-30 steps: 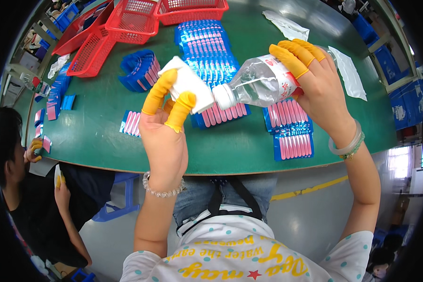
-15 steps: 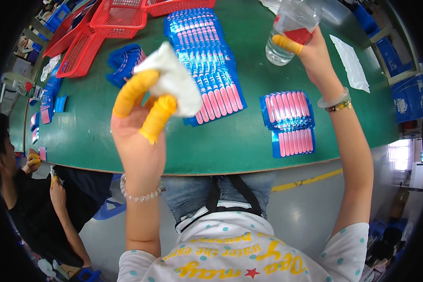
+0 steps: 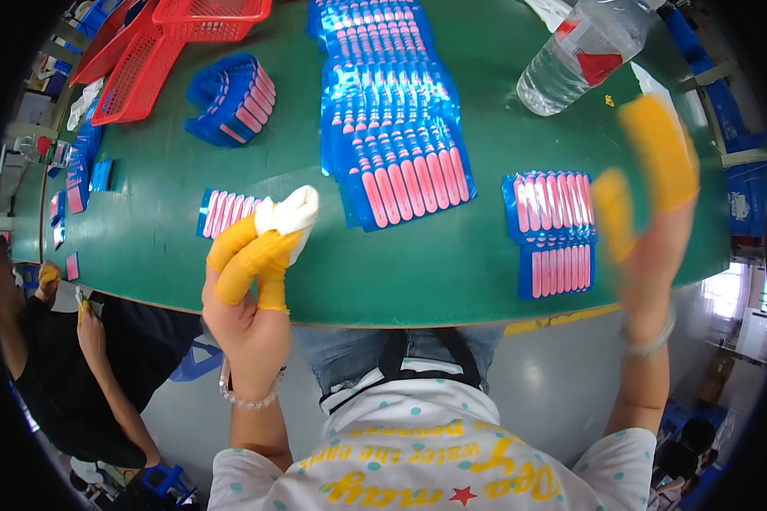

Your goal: The person wipes pink plastic strips clean with a white cloth and cleaning solution.

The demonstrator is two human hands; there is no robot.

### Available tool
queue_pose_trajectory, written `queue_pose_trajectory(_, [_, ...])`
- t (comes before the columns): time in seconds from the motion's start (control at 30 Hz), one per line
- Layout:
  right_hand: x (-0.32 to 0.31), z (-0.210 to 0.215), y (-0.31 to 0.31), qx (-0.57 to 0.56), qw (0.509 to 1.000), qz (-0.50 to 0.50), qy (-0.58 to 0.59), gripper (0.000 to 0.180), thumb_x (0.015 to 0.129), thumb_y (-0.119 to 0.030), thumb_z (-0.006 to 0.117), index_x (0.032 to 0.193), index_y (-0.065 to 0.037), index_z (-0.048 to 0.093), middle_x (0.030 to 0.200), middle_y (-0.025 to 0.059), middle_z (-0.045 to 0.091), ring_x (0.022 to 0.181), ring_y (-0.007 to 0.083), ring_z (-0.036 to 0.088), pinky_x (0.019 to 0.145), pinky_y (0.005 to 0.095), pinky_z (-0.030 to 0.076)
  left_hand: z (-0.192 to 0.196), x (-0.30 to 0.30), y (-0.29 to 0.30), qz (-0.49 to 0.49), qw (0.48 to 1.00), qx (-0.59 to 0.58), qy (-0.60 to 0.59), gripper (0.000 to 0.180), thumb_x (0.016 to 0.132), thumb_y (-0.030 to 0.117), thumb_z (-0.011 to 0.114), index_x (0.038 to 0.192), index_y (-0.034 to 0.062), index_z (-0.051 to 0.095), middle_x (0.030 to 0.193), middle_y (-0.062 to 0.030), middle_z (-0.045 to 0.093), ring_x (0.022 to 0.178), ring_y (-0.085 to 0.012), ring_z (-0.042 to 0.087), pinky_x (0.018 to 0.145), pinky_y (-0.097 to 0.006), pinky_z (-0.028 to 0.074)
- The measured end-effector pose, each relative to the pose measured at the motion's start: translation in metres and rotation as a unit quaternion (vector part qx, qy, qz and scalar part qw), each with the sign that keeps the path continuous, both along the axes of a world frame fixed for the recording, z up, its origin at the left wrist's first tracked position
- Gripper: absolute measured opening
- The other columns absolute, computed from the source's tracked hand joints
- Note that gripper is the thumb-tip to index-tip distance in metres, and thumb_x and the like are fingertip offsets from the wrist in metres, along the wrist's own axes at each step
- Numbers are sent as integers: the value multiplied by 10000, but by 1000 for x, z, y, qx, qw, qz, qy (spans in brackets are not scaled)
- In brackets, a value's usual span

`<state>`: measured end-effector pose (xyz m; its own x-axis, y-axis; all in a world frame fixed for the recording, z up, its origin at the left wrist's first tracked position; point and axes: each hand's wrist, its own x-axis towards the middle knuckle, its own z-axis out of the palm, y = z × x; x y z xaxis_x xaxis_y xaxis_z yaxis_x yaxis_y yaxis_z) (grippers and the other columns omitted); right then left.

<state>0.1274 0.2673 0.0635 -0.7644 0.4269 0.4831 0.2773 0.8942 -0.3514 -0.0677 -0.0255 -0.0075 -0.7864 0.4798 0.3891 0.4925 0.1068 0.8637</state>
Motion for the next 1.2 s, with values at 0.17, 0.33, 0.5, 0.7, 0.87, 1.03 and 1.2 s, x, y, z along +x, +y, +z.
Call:
queue_pose_trajectory(0.17, [-32, -41, -74, 117, 969, 119, -184, 777, 816, -565, 679, 1389, -53, 565, 1485, 149, 492, 1406, 414, 380, 1146, 567, 266, 6, -2, 10, -26, 984, -94, 149, 326, 786, -116, 690, 1067, 45, 737, 1183, -100, 682, 1019, -261, 635, 957, -359, 423])
queue_pose_trajectory(0.33, [13, -51, -110, 41, 952, 141, -270, 831, 792, -625, 649, 1408, -74, 560, 1482, 114, 501, 1423, 393, 369, 1163, 596, 163, 19, 8, 7, -19, 947, -218, 234, 336, 762, -64, 673, 1022, 124, 774, 1155, -60, 707, 1014, -208, 617, 949, -364, 349])
queue_pose_trajectory(0.5, [20, -56, -115, -18, 947, 183, -263, 809, 813, -598, 664, 1403, -54, 562, 1478, 110, 514, 1428, 324, 405, 1187, 581, 174, 18, 22, 31, -124, 882, -267, 367, 340, 735, 55, 685, 1042, 167, 783, 1145, -13, 723, 990, -197, 633, 965, -397, 323])
queue_pose_trajectory(0.7, [19, -62, -109, -77, 953, 196, -218, 634, 861, -451, 683, 1314, -11, 623, 1403, 116, 580, 1359, 262, 503, 1172, 553, 292, 5, 45, -1, -288, 844, -269, 364, 264, 739, 184, 710, 993, 193, 782, 1220, 17, 703, 1095, -206, 647, 967, -422, 322])
queue_pose_trajectory(0.87, [21, -63, -107, -95, 951, 197, -218, 636, 856, -436, 691, 1326, -15, 615, 1412, 110, 577, 1360, 258, 502, 1174, 538, 296, 10, 28, 27, -259, 833, -278, 401, 261, 772, 207, 701, 1025, 195, 763, 1208, 2, 703, 1093, -241, 650, 970, -471, 293])
queue_pose_trajectory(1.03, [20, -62, -109, -93, 951, 187, -228, 666, 834, -438, 710, 1340, -17, 605, 1422, 105, 571, 1356, 251, 506, 1170, 538, 301, 12, 35, 20, -273, 846, -264, 375, 285, 722, 203, 740, 1003, 162, 767, 1165, -20, 720, 1019, -238, 664, 963, -462, 299])
queue_pose_trajectory(1.2, [25, -59, -100, -110, 953, 174, -223, 692, 833, -440, 727, 1370, -29, 582, 1431, 116, 566, 1361, 287, 502, 1170, 540, 284, 8, 50, -4, -293, 854, -272, 334, 286, 664, 187, 739, 946, 165, 780, 1156, -14, 724, 983, -252, 667, 937, -463, 318])
